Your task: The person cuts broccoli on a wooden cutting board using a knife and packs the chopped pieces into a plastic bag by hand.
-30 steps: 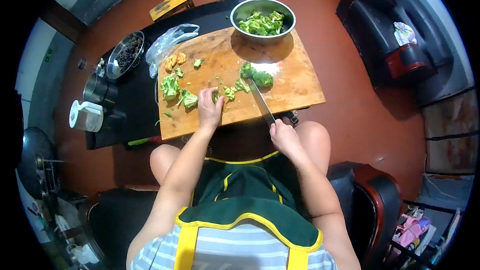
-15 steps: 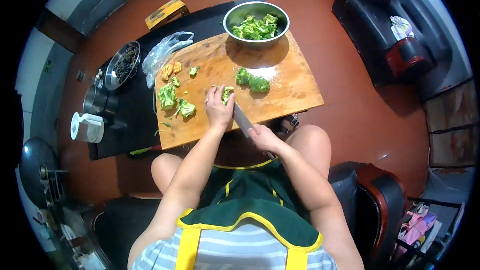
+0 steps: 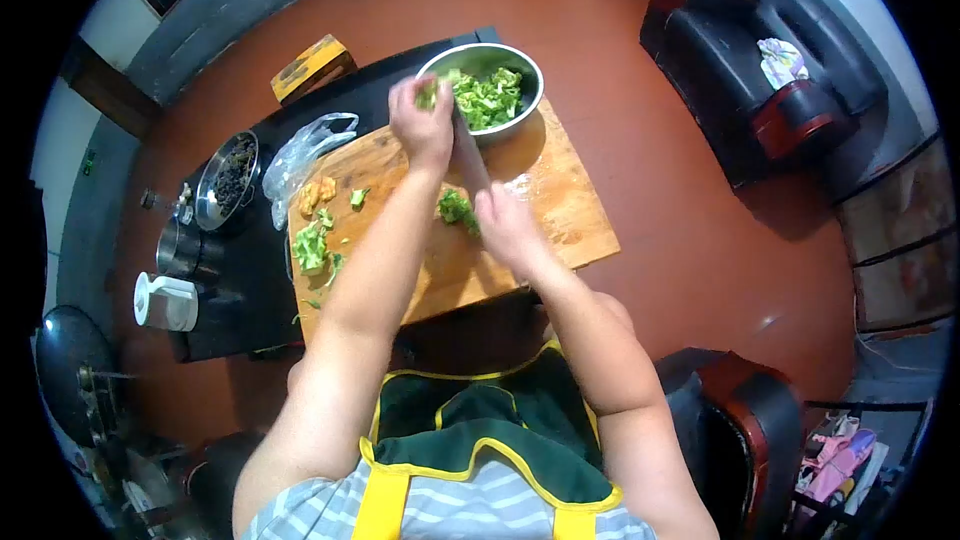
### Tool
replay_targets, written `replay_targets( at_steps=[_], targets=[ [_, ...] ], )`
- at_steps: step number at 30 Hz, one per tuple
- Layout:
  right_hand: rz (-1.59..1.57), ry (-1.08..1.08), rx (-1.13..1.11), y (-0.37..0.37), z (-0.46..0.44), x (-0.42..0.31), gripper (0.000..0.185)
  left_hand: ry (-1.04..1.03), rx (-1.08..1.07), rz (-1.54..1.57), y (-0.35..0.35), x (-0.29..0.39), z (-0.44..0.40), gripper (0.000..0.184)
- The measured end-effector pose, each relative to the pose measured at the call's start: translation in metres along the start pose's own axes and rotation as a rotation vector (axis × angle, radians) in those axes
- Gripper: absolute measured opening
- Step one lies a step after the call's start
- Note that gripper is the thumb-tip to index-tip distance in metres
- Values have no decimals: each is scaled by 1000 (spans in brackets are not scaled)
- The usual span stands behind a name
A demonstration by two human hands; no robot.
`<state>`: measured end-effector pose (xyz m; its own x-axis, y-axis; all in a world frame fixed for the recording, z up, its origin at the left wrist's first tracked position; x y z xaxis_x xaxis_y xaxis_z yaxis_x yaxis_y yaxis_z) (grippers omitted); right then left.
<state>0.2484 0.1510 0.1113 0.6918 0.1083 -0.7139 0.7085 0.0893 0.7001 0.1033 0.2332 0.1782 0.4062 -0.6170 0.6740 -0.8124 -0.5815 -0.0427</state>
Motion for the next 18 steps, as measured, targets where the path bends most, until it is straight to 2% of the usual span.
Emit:
replay_targets(
  at_steps=[1, 2, 3, 4, 5, 6, 7, 9, 11, 12, 13, 14, 17, 18],
  targets=[
    [-17, -74, -9, 11, -15, 6, 31, -9, 18, 70, -18, -10, -15, 18],
    [-19, -153, -32, 20, -24, 14, 32, 70, -32, 42, -36, -28, -26, 22],
    [-23, -232, -56, 27, -30, 24, 32, 258, -200, 9, -55, -54, -28, 37],
    [-30, -312, -80, 33, -33, 35, 33, 357, -393, -125, -74, -75, -27, 47],
    [102, -243, -28, 39, -38, 47, 35, 453, -588, -261, -87, -96, -19, 58],
    [189, -243, -15, 48, -35, 51, 35, 479, -636, -272, -86, -103, -13, 70],
    [273, -244, -5, 54, -28, 54, 34, 464, -647, -307, -79, -104, -16, 60],
    [374, -220, 62, 58, -16, 65, 35, 199, -657, -190, -56, -105, -34, 44],
    [420, -220, 93, 61, -2, 74, 35, 117, -601, -271, -2, -66, -50, 27],
    [416, -232, 86, 59, 4, 77, 35, 185, -515, -277, 32, -49, -53, 20],
    [411, -239, 74, 56, 11, 79, 35, 144, -438, -125, 63, -50, -51, 16],
    [392, -230, 87, 56, 20, 73, 32, 240, -470, -136, 90, -48, -44, 16],
    [346, -145, 47, 44, 46, 51, 29, 334, -555, -292, 170, -32, -1, 14],
    [254, -40, 99, 32, 54, 51, 27, 306, -566, -337, 193, -30, 17, 14]
  ],
)
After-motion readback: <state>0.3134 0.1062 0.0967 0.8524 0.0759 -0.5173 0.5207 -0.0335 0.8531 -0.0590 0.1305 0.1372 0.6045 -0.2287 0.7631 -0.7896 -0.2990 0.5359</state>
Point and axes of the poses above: each hand's wrist, its own z-axis away from the middle knuckle, its own y-axis out of the back of the hand, x = y × z, the point moved 8 cm from there along -z, towards the middle knuckle, and after that the axes turned 15 degrees about z, right-handed, at the moved point
